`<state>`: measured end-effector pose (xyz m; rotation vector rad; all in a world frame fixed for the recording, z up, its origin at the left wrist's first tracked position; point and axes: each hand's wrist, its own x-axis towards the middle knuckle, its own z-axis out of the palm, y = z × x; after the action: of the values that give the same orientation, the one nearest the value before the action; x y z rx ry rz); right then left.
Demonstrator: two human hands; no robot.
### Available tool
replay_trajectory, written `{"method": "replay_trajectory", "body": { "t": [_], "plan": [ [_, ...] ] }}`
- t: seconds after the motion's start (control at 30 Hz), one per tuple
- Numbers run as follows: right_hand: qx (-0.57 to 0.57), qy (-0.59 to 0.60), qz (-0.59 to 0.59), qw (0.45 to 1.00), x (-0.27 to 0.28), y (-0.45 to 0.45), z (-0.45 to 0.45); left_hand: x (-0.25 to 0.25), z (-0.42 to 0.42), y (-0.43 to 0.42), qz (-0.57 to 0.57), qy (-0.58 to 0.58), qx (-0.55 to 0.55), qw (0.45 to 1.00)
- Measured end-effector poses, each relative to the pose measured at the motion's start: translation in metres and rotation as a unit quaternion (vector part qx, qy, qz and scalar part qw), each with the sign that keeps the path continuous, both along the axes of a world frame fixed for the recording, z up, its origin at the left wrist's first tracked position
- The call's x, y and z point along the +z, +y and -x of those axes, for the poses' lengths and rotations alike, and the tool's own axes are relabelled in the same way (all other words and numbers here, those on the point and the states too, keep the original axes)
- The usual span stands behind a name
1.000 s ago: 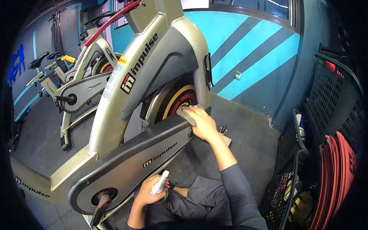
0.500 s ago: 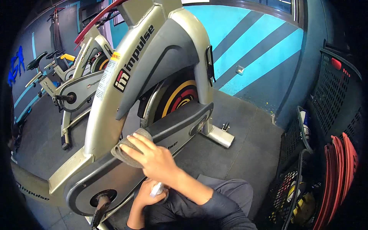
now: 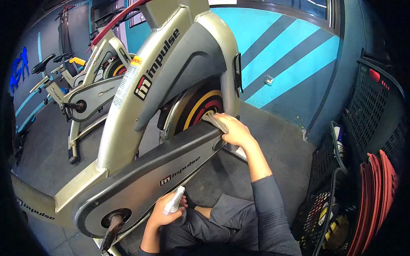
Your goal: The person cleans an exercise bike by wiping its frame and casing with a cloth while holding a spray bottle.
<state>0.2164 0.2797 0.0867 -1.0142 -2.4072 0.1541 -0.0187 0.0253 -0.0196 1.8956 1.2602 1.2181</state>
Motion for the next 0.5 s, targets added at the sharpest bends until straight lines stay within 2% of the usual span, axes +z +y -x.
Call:
{"method": "replay_trajectory", "body": {
  "t": [0.03,0.1,0.23,0.3,0.37,0.4,0.5],
  "plan": [
    [-0.009,-0.004,0.026,1.0,0.004,0.0,0.0,-0.001,0.001,-0.001,-0.006,0.004,-0.005,1.0],
    [-0.026,-0.026,-0.042,0.998,-0.005,-0.007,0.007,-0.002,0.001,-0.003,-0.001,-0.005,-0.006,1.0],
    [-0.027,-0.012,-0.073,0.997,0.0,-0.052,0.026,0.007,-0.004,-0.007,0.006,0.003,-0.002,1.0],
    [0.013,-0.012,-0.112,0.994,-0.001,-0.077,0.041,0.005,-0.006,-0.005,0.013,-0.003,-0.004,1.0],
    [0.056,-0.003,-0.103,0.993,0.006,-0.112,0.062,0.003,-0.008,-0.005,0.024,-0.006,-0.006,1.0],
    [0.07,0.0,-0.081,0.994,0.011,-0.131,0.073,0.003,-0.008,-0.004,0.025,0.003,-0.008,1.0],
    [0.14,0.015,-0.113,0.984,0.016,-0.17,0.101,-0.009,-0.005,-0.003,0.013,0.05,0.007,0.999]
  ]
}}
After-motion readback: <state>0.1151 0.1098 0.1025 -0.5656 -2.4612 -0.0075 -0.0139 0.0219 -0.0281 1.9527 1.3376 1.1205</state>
